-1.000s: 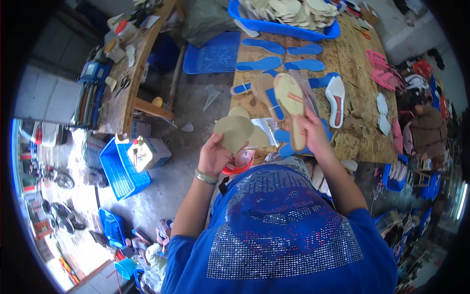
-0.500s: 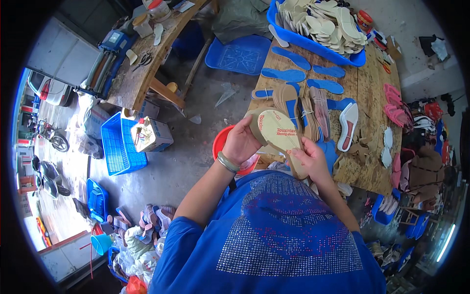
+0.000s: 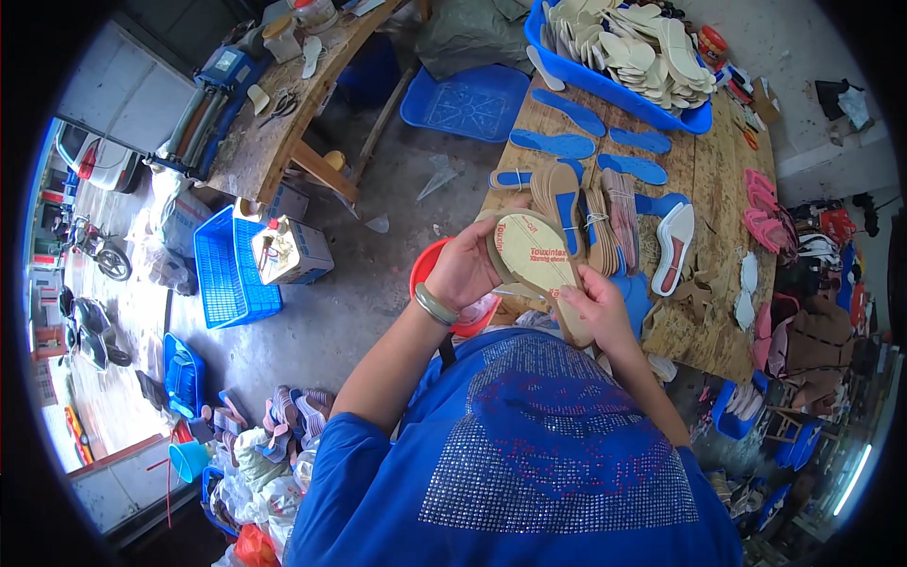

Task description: The person assembles slippers by feeding blue insoles and beige outsoles through a roller machine to bond them. They then pick up the bonded pairs, peel off protective paper from the beige outsoles, and stack the finished slippers on a wooden table.

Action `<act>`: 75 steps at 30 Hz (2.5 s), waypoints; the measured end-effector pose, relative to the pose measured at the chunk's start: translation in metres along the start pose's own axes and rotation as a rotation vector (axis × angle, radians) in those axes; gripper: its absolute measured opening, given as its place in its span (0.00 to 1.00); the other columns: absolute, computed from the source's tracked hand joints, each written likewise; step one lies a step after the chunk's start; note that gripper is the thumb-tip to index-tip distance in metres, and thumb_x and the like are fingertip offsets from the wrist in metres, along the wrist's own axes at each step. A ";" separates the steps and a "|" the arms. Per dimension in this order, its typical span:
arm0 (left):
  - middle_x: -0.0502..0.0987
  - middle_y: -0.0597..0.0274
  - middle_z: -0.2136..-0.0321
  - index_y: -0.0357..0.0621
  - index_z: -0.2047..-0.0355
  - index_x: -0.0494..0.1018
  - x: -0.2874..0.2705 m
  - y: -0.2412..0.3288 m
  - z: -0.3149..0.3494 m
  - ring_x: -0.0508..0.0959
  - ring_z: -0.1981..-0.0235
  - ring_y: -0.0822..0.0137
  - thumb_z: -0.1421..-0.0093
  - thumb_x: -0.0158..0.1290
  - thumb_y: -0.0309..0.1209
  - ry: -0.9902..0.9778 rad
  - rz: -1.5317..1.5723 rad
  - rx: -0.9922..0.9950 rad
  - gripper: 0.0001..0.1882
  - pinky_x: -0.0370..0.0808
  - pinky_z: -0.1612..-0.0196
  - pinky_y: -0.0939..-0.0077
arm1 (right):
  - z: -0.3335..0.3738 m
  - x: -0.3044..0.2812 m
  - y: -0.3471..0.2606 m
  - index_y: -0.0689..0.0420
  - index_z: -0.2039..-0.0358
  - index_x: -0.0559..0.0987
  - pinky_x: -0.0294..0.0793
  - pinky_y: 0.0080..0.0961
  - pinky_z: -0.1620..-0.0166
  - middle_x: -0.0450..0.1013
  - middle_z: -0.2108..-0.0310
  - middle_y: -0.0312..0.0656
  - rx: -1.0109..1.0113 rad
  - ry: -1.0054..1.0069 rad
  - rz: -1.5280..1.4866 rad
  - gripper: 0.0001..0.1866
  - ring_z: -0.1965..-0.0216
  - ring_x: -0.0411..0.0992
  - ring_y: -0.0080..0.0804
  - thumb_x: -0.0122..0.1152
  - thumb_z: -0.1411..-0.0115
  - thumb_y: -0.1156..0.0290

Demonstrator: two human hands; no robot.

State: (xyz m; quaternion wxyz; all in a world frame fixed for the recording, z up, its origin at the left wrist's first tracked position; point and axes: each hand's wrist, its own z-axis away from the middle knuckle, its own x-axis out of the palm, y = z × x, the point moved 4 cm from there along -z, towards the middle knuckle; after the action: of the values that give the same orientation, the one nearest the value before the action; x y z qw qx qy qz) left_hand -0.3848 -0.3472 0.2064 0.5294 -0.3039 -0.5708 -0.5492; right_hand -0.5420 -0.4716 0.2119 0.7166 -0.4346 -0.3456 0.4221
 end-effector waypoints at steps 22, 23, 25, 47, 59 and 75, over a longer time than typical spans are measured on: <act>0.67 0.54 0.44 0.39 0.38 0.55 0.005 -0.015 -0.005 0.69 0.43 0.61 0.35 0.47 0.35 0.014 -0.058 0.104 0.28 0.66 0.40 0.62 | -0.004 -0.001 0.002 0.65 0.54 0.72 0.72 0.17 0.63 0.75 0.65 0.38 -0.057 0.019 0.092 0.15 0.67 0.72 0.18 0.57 0.40 0.73; 0.68 0.54 0.45 0.39 0.38 0.56 0.003 -0.016 -0.005 0.70 0.44 0.61 0.36 0.48 0.33 0.026 -0.068 0.115 0.27 0.67 0.41 0.63 | -0.006 -0.002 0.005 0.65 0.54 0.72 0.72 0.17 0.64 0.75 0.65 0.38 -0.068 0.015 0.103 0.14 0.67 0.72 0.18 0.57 0.40 0.73; 0.70 0.54 0.47 0.39 0.40 0.59 -0.001 -0.016 -0.006 0.71 0.46 0.61 0.36 0.48 0.31 0.050 -0.090 0.138 0.25 0.69 0.42 0.63 | -0.007 -0.003 0.007 0.65 0.53 0.72 0.73 0.17 0.63 0.75 0.65 0.38 -0.057 -0.002 0.109 0.15 0.67 0.72 0.19 0.56 0.39 0.74; 0.75 0.57 0.54 0.41 0.48 0.67 0.011 -0.038 0.000 0.76 0.53 0.64 0.36 0.48 0.26 0.211 -0.239 0.221 0.15 0.76 0.50 0.66 | -0.038 -0.011 -0.011 0.65 0.61 0.79 0.73 0.16 0.63 0.77 0.68 0.39 -0.125 0.203 -0.271 0.12 0.68 0.74 0.20 0.64 0.43 0.72; 0.77 0.57 0.58 0.38 0.51 0.68 0.007 -0.042 -0.004 0.78 0.57 0.65 0.36 0.47 0.24 0.376 -0.285 0.348 0.13 0.77 0.53 0.69 | -0.024 0.001 -0.039 0.63 0.67 0.79 0.70 0.21 0.70 0.74 0.75 0.37 -0.580 0.463 0.427 0.08 0.74 0.73 0.27 0.65 0.46 0.74; 0.75 0.56 0.54 0.37 0.49 0.66 0.010 -0.041 -0.016 0.77 0.54 0.63 0.35 0.46 0.26 0.304 -0.126 0.231 0.14 0.77 0.52 0.68 | -0.008 -0.007 -0.037 0.64 0.59 0.79 0.72 0.23 0.64 0.74 0.65 0.42 -0.775 0.283 0.648 0.14 0.66 0.74 0.32 0.64 0.45 0.70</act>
State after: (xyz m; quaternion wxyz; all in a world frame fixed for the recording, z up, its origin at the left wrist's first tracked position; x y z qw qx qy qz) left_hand -0.4209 -0.3731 0.2003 0.6053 -0.1184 -0.5613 -0.5518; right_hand -0.5269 -0.4899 0.2420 0.3758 -0.8051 -0.2240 0.4005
